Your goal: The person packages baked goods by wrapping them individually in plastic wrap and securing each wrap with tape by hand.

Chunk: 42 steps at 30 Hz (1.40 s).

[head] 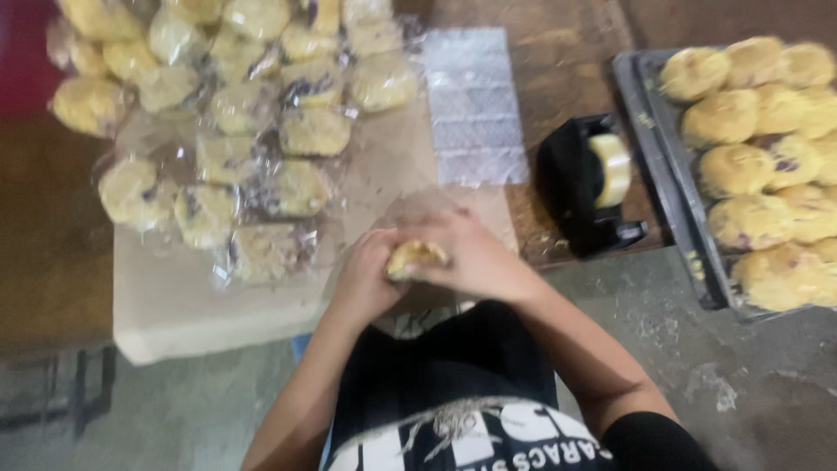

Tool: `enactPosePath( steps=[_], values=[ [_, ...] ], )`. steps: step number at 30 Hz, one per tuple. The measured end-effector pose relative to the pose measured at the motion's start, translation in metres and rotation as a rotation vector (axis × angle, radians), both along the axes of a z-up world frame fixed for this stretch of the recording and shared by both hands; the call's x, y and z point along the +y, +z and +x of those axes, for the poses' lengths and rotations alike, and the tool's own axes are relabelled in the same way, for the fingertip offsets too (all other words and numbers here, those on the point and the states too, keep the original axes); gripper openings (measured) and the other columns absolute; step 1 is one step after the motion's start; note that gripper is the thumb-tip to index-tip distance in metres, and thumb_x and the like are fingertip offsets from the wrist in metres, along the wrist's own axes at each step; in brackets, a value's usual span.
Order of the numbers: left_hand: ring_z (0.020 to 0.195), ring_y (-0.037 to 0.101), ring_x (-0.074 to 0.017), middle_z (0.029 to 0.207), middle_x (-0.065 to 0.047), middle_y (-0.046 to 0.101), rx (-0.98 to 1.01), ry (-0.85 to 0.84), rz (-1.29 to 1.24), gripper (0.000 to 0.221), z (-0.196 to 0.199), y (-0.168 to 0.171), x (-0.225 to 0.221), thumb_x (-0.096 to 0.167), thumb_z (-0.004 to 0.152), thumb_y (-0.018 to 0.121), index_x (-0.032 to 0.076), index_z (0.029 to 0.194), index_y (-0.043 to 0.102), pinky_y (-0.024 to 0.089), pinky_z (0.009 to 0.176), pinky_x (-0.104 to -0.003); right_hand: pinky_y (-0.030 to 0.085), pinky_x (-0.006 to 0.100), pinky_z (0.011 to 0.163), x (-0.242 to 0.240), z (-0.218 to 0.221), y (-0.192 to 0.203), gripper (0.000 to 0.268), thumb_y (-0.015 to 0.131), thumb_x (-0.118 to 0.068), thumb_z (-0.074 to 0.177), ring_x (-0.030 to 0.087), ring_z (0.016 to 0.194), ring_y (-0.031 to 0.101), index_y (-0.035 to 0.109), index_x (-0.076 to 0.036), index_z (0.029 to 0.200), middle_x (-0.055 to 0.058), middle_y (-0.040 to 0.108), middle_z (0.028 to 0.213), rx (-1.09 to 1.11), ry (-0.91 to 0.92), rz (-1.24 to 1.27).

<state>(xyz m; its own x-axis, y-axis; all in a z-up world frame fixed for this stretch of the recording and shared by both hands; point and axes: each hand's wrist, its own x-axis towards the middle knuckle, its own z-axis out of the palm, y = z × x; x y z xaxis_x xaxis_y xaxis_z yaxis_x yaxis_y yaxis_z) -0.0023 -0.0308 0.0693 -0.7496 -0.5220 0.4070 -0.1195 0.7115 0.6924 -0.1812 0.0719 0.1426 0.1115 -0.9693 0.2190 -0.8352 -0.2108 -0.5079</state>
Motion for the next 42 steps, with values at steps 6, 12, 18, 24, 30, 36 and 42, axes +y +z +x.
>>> enactPosePath(
  steps=[6, 12, 18, 24, 30, 36, 42],
  values=[
    [0.102, 0.067, -0.0365, 0.108, -0.013, 0.068, 0.019, 0.050, 0.210, 0.058, 0.008, -0.013, 0.001, 0.011, 0.065, 0.084, 0.008, 0.118, 0.060, 0.055, 0.085, -0.042, 0.050, 0.038, 0.111, 0.035, -0.013, -0.041, 0.043, 0.068, -0.006, 0.089, 0.027, 0.123, 0.064, 0.061, -0.011, 0.132, 0.014, 0.064, 0.131, -0.600, -0.286, -0.145],
    [0.104, 0.067, -0.0363, 0.109, -0.012, 0.069, -0.037, 0.080, 0.208, 0.052, 0.002, -0.010, 0.002, 0.008, 0.068, 0.084, 0.010, 0.115, 0.061, 0.054, 0.086, -0.043, 0.037, 0.050, 0.106, 0.048, 0.006, -0.019, 0.047, 0.082, -0.010, 0.074, 0.036, 0.129, 0.049, 0.065, -0.012, 0.117, 0.019, 0.055, 0.137, -0.008, -0.120, -0.233],
    [0.112, 0.062, -0.0367, 0.118, -0.013, 0.067, 0.145, 0.094, 0.112, 0.061, 0.011, -0.006, 0.004, 0.008, 0.065, 0.085, 0.007, 0.119, 0.058, 0.050, 0.095, -0.044, 0.048, 0.038, 0.094, 0.038, -0.015, -0.043, 0.026, 0.072, -0.018, 0.088, 0.022, 0.114, 0.055, 0.066, -0.014, 0.113, 0.006, 0.057, 0.124, -0.558, -0.214, -0.265],
    [0.112, 0.064, -0.0324, 0.117, -0.008, 0.067, 0.025, 0.029, 0.124, 0.061, 0.011, -0.011, 0.005, 0.008, 0.066, 0.088, 0.010, 0.120, 0.060, 0.051, 0.096, -0.041, 0.046, 0.026, 0.069, 0.031, -0.009, -0.078, 0.025, 0.076, -0.014, 0.096, 0.010, 0.084, 0.056, 0.067, -0.006, 0.118, 0.004, 0.062, 0.105, -0.618, -0.389, 0.009],
    [0.117, 0.066, -0.0251, 0.132, -0.009, 0.060, 0.276, 0.096, 0.570, 0.062, 0.009, -0.025, 0.015, 0.014, 0.075, 0.087, 0.009, 0.121, 0.046, 0.057, 0.097, -0.035, 0.053, 0.028, 0.082, 0.042, -0.015, -0.113, 0.012, 0.065, -0.007, 0.107, 0.014, 0.091, 0.061, 0.063, -0.003, 0.118, 0.006, 0.066, 0.108, -1.312, -0.472, -0.283],
    [0.130, 0.063, -0.0304, 0.140, -0.015, 0.062, 0.297, 0.110, 0.280, 0.045, 0.017, -0.044, 0.025, 0.002, 0.080, 0.087, 0.007, 0.115, 0.059, 0.052, 0.109, -0.040, 0.049, 0.031, 0.105, 0.068, 0.022, -0.113, 0.037, 0.071, -0.002, 0.097, 0.019, 0.116, 0.060, 0.062, -0.001, 0.133, 0.010, 0.060, 0.131, -0.799, -0.406, -0.226],
    [0.133, 0.062, -0.0339, 0.153, -0.012, 0.056, 0.228, 0.028, 0.138, 0.050, 0.018, -0.031, 0.024, 0.001, 0.085, 0.076, 0.016, 0.133, 0.069, 0.052, 0.110, -0.039, 0.051, 0.035, 0.096, 0.050, 0.019, -0.089, 0.048, 0.078, 0.000, 0.087, 0.027, 0.110, 0.059, 0.067, -0.005, 0.134, 0.013, 0.061, 0.124, -0.204, -0.276, -0.348]
  ],
)
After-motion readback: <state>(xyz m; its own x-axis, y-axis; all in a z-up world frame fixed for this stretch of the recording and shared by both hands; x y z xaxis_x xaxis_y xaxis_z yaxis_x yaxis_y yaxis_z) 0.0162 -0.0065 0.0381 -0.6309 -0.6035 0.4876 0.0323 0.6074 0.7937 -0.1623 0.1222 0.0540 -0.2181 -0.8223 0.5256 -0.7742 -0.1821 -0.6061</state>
